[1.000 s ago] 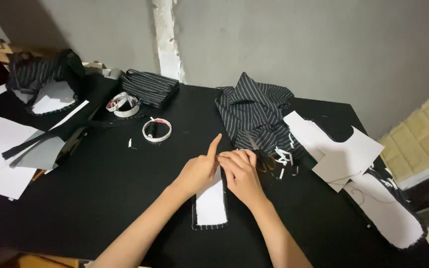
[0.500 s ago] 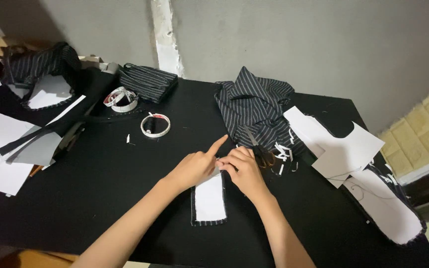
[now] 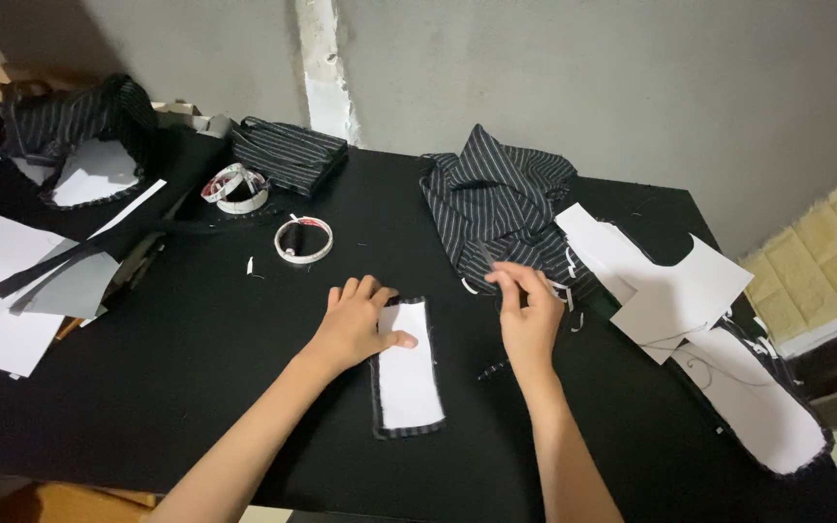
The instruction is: Applying adhesive tape to fabric pieces and trimming them with scissors
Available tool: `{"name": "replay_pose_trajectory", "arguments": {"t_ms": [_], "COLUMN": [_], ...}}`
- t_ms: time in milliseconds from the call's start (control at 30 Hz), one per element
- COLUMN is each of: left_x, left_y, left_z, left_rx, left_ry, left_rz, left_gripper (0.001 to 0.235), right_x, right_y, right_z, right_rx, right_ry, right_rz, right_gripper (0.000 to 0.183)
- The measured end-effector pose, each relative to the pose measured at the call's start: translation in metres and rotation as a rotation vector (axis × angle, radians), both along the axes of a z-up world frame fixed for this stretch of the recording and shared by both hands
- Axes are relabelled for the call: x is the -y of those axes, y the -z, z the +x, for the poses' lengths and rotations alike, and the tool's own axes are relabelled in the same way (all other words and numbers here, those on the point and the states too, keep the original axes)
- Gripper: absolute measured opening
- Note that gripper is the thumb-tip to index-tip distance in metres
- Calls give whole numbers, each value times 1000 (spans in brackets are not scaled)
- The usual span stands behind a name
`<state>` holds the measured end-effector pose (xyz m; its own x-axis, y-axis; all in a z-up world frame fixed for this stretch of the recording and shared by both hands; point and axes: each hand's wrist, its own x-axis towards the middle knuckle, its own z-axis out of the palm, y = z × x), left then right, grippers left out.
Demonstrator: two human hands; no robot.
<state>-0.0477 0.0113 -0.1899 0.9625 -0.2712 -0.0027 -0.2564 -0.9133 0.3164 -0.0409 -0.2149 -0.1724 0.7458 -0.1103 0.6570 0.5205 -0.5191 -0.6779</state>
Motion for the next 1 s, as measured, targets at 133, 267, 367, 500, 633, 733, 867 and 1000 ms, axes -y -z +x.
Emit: {"name": "replay_pose_trajectory", "arguments": {"t_ms": [133, 267, 367, 500, 633, 733, 867, 1000], "left_x": [-8, -12, -5, 6, 5, 5, 6, 5], "left_y": [26, 37, 21, 9, 16, 21, 12, 6], "left_z": [27, 45, 41, 32, 37, 35, 30, 25], "left_rx": [-65, 38, -10, -76, -123, -104, -80, -75], "left_ry": [-82, -255, -432, -409, -389, -406, -389, -387], "left_rz": [-137, -1125, -1594, -1875, -1917, -1954, -1943, -1953], "left_gripper": [76, 27, 24, 26, 30, 25, 23, 24], "right_x": [1, 2, 2, 7, 29, 31, 1, 1], "right_y": [13, 23, 31, 42, 46, 48, 29, 42], "right_z": [9, 17, 20, 33, 46, 38, 20, 25], "right_rx": [-112, -301, -386, -434, -437, -429, -552, -490], "right_ry": [-51, -199, -229, -166, -632, -1348, -403, -301], "right_rz": [197, 490, 613, 742, 864, 1000, 721, 651], "right_gripper": [16, 22, 23, 23, 16, 18, 21, 13]}}
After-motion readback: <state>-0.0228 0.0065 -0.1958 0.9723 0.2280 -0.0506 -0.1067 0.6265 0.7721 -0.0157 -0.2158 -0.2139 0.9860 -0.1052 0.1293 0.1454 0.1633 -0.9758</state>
